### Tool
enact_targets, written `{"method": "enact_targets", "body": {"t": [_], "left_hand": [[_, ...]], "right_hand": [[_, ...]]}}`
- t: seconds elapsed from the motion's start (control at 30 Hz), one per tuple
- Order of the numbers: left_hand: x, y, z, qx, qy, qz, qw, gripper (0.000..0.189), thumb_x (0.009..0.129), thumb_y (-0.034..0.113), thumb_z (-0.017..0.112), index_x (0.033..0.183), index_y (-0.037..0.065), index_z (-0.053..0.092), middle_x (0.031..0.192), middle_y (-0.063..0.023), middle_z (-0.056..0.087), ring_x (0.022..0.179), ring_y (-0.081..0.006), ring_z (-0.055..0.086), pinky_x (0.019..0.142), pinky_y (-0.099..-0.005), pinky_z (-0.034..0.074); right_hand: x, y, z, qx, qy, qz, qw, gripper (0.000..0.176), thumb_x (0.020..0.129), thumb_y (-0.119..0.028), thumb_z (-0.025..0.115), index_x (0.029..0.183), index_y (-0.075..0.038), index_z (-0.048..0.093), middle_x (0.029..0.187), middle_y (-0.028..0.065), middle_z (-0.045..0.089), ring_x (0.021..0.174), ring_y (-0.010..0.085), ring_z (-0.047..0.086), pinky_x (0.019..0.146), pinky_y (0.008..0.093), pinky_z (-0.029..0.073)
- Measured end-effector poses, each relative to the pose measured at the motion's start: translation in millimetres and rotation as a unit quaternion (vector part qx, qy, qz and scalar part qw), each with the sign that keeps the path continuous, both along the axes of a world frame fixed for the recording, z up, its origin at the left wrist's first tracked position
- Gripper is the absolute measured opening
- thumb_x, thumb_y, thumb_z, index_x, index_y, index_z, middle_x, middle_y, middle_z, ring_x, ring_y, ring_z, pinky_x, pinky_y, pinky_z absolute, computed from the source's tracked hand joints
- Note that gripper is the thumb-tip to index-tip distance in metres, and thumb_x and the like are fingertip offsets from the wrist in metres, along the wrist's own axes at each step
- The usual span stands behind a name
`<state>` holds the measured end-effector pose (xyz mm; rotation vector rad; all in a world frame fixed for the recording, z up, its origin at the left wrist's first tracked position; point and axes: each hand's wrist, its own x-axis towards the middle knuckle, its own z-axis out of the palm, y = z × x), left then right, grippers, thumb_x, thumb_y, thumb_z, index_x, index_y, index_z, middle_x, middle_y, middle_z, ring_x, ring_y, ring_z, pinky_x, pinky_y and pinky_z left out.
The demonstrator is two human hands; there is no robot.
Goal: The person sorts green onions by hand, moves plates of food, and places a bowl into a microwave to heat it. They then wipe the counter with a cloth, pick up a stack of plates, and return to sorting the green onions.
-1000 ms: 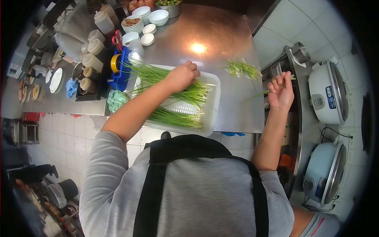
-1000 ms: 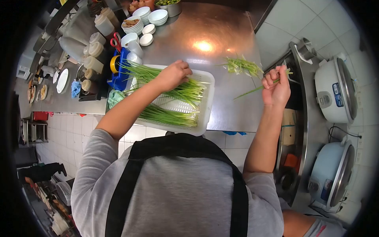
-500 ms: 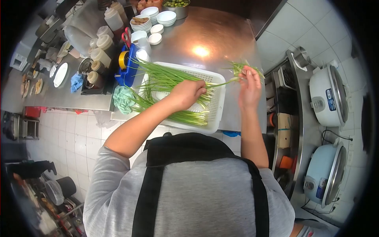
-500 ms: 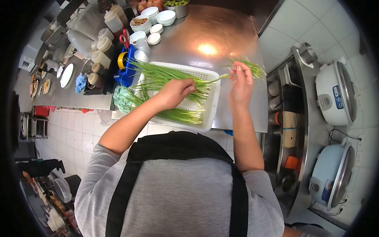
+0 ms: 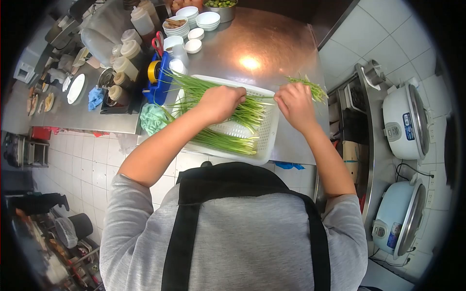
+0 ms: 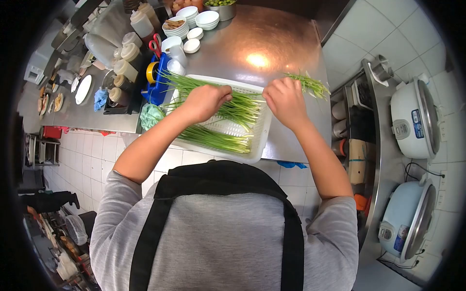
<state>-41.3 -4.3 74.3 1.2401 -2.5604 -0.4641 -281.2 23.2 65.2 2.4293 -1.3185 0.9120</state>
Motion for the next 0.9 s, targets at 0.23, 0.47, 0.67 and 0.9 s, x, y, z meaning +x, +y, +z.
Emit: {"method": "enact_targets", "body": {"t": [0.23, 0.47, 0.67, 0.9], "left_hand": [[-13, -57, -64, -0.106, -0.056, -0.009, 0.993, 0.016, 0.084, 0.022, 0.055, 0.092, 0.010, 0.060, 0.086, -0.0097, 0.062, 0.084, -0.0283, 0.060, 0.067, -0.0419, 0.047], [-1, -56, -61, -0.237, -0.039, -0.035, 0.970, 0.024, 0.076, 0.015, 0.062, 0.100, 0.012, 0.059, 0.100, -0.0050, 0.052, 0.098, -0.0254, 0.050, 0.079, -0.0378, 0.043], [20, -19, -79, 0.104, -0.010, -0.203, 0.974, 0.010, 0.074, 0.013, 0.066, 0.080, 0.008, 0.060, 0.082, -0.0080, 0.058, 0.082, -0.0298, 0.059, 0.072, -0.0391, 0.048], [8, 10, -139, 0.146, -0.009, -0.173, 0.974, 0.007, 0.077, 0.012, 0.063, 0.079, 0.007, 0.059, 0.082, -0.0078, 0.060, 0.080, -0.0285, 0.059, 0.070, -0.0380, 0.047]], "right_hand": [[-93, -97, -102, 0.137, -0.249, -0.238, 0.929, 0.013, 0.081, -0.017, 0.059, 0.083, -0.006, 0.065, 0.096, 0.0127, 0.061, 0.085, 0.0319, 0.057, 0.074, 0.0432, 0.045], [-133, -128, -145, 0.187, -0.016, -0.358, 0.915, 0.011, 0.078, -0.017, 0.060, 0.085, -0.012, 0.067, 0.098, 0.0177, 0.060, 0.082, 0.0358, 0.060, 0.077, 0.0431, 0.047], [-142, -149, -142, 0.279, -0.074, -0.337, 0.896, 0.010, 0.072, -0.014, 0.066, 0.081, -0.009, 0.064, 0.090, 0.0194, 0.063, 0.083, 0.0370, 0.061, 0.074, 0.0438, 0.048], [-68, -92, -42, 0.226, -0.117, -0.217, 0.942, 0.015, 0.079, -0.015, 0.061, 0.092, -0.007, 0.063, 0.087, 0.0160, 0.063, 0.079, 0.0302, 0.062, 0.071, 0.0364, 0.048]]}}
